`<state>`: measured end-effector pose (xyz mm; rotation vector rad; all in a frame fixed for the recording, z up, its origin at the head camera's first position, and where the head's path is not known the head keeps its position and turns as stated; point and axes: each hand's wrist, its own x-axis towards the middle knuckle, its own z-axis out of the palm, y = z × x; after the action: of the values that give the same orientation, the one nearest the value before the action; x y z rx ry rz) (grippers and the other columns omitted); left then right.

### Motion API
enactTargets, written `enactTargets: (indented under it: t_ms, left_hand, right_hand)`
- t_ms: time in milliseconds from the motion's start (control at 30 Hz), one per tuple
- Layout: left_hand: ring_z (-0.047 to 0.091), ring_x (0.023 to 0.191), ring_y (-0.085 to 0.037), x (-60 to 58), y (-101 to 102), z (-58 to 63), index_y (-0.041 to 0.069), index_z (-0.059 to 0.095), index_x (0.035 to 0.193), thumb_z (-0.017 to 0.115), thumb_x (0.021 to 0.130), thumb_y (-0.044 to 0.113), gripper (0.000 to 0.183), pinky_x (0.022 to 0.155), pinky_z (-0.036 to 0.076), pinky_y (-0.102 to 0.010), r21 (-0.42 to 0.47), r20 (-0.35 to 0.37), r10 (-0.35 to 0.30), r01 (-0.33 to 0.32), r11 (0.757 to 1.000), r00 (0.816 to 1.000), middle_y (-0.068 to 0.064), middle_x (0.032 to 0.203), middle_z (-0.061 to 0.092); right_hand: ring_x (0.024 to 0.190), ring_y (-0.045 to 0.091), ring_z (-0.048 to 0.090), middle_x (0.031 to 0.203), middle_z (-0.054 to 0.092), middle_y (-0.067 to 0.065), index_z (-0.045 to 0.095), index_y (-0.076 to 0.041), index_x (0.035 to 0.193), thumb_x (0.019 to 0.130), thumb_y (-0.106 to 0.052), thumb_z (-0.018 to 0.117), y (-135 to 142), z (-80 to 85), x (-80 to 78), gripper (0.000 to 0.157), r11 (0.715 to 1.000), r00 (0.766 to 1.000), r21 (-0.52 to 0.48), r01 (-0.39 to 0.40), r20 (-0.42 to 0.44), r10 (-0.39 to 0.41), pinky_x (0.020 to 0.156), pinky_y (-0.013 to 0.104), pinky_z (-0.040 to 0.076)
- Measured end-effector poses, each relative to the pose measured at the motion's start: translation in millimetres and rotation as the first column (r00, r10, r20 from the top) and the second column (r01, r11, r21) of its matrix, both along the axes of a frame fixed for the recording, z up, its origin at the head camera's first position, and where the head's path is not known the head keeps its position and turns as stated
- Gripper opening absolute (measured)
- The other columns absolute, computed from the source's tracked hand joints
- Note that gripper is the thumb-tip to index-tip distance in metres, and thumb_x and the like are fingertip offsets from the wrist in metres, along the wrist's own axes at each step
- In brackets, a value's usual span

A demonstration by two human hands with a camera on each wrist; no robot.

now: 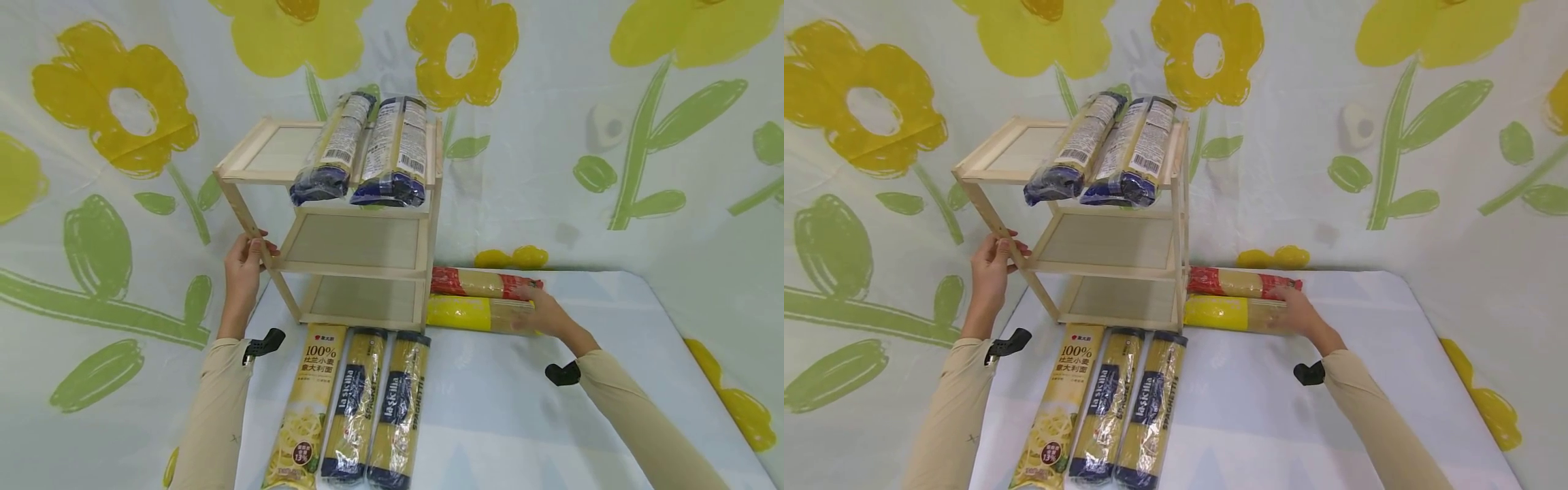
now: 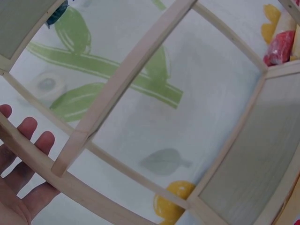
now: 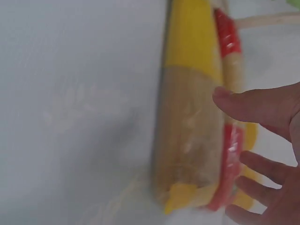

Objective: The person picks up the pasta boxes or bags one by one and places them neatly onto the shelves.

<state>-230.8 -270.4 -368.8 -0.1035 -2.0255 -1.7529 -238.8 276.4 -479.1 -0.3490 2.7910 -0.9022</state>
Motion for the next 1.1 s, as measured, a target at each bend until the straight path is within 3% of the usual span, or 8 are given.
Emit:
enactTargets:
  t_ms: [133, 267, 433, 500, 633, 867, 1000, 1100]
  left_hand:
    - [0.063, 0.087, -0.023, -5.4, -3, -6.7, 0.011, 0.06, 0.109, 0.045, 0.1, 0.022, 0.021, 0.071, 0.051, -0.027, 0.007, 0.0, -0.003, 0.003, 1.0, 1.0, -0.017, 0.092, 0.062]
    - [0.062, 0.088, -0.022, -13.0, -8, -17.6, 0.013, 0.059, 0.111, 0.044, 0.1, 0.026, 0.023, 0.072, 0.05, -0.027, 0.001, 0.007, 0.006, -0.006, 1.0, 1.0, -0.019, 0.095, 0.061]
    - [0.062, 0.09, -0.025, -4.5, -1, -6.0, 0.011, 0.059, 0.111, 0.043, 0.101, 0.022, 0.022, 0.074, 0.05, -0.029, 0.007, 0.009, -0.002, 0.002, 1.0, 1.0, -0.023, 0.097, 0.06]
    - [0.062, 0.09, -0.026, 0.5, 3, 0.6, 0.011, 0.059, 0.11, 0.043, 0.101, 0.02, 0.021, 0.075, 0.051, -0.03, 0.001, 0.007, -0.005, 0.005, 1.0, 1.0, -0.025, 0.096, 0.059]
    - [0.062, 0.088, -0.025, 2.0, 3, 1.8, 0.01, 0.059, 0.11, 0.043, 0.101, 0.02, 0.021, 0.073, 0.051, -0.028, -0.002, -0.002, -0.008, 0.008, 1.0, 1.0, -0.025, 0.095, 0.059]
    - [0.063, 0.088, -0.024, 2.6, 2, 0.4, 0.01, 0.059, 0.11, 0.044, 0.101, 0.019, 0.02, 0.071, 0.051, -0.026, -0.018, -0.014, -0.011, 0.01, 1.0, 1.0, -0.022, 0.094, 0.061]
    - [0.064, 0.087, -0.023, 2.3, 1, 0.3, 0.01, 0.06, 0.109, 0.044, 0.101, 0.019, 0.02, 0.07, 0.051, -0.026, -0.023, -0.024, 0.005, -0.006, 1.0, 1.0, -0.017, 0.092, 0.062]
    - [0.063, 0.086, -0.022, 1.5, 0, -0.3, 0.01, 0.06, 0.11, 0.044, 0.101, 0.019, 0.02, 0.07, 0.051, -0.027, -0.012, -0.021, -0.006, 0.006, 1.0, 1.0, -0.018, 0.092, 0.062]
  right_hand:
    - [0.118, 0.051, 0.033, 0.131, 0.041, 0.031, 0.053, -0.002, 0.127, 0.07, -0.019, 0.084, 5, -25.5, -6.1, 0.067, 0.995, 1.0, 0.096, 0.004, 0.002, -0.005, 0.09, 0.07, 0.031]
    - [0.117, 0.053, 0.03, 0.131, 0.037, 0.031, 0.05, -0.008, 0.129, 0.063, -0.022, 0.088, 8, -44.3, -1.9, 0.077, 0.982, 0.998, 0.186, -0.004, -0.058, 0.015, 0.088, 0.071, 0.031]
    - [0.111, 0.048, 0.035, 0.13, 0.041, 0.027, 0.048, -0.011, 0.131, 0.063, -0.026, 0.088, 13, -52.7, 1.8, 0.081, 0.957, 0.99, 0.29, -0.005, -0.136, 0.046, 0.087, 0.067, 0.036]
    - [0.108, 0.047, 0.036, 0.127, 0.045, 0.025, 0.05, -0.011, 0.13, 0.063, -0.024, 0.087, 14, -51.7, 1.8, 0.077, 0.958, 0.99, 0.285, -0.019, -0.131, 0.058, 0.086, 0.066, 0.036]
    - [0.105, 0.047, 0.037, 0.121, 0.048, 0.023, 0.052, -0.015, 0.121, 0.06, -0.017, 0.086, 12, -50.6, 3.4, 0.069, 0.968, 0.995, 0.25, -0.027, -0.091, 0.051, 0.086, 0.07, 0.03]
    - [0.097, 0.037, 0.047, 0.115, 0.05, 0.017, 0.048, -0.016, 0.119, 0.059, -0.015, 0.086, 11, -50.1, 13.4, 0.071, 0.982, 0.998, 0.179, -0.057, 0.017, 0.055, 0.08, 0.064, 0.041]
    - [0.1, 0.036, 0.047, 0.121, 0.051, 0.016, 0.046, -0.016, 0.125, 0.062, -0.019, 0.083, 11, -51.6, 20.2, 0.074, 0.976, 0.994, 0.185, -0.111, 0.013, 0.11, 0.08, 0.069, 0.036]
    - [0.098, 0.033, 0.049, 0.121, 0.055, 0.016, 0.048, -0.014, 0.128, 0.064, -0.015, 0.08, 12, -49.5, 25.4, 0.071, 0.971, 0.987, 0.186, -0.149, -0.034, 0.158, 0.08, 0.064, 0.039]
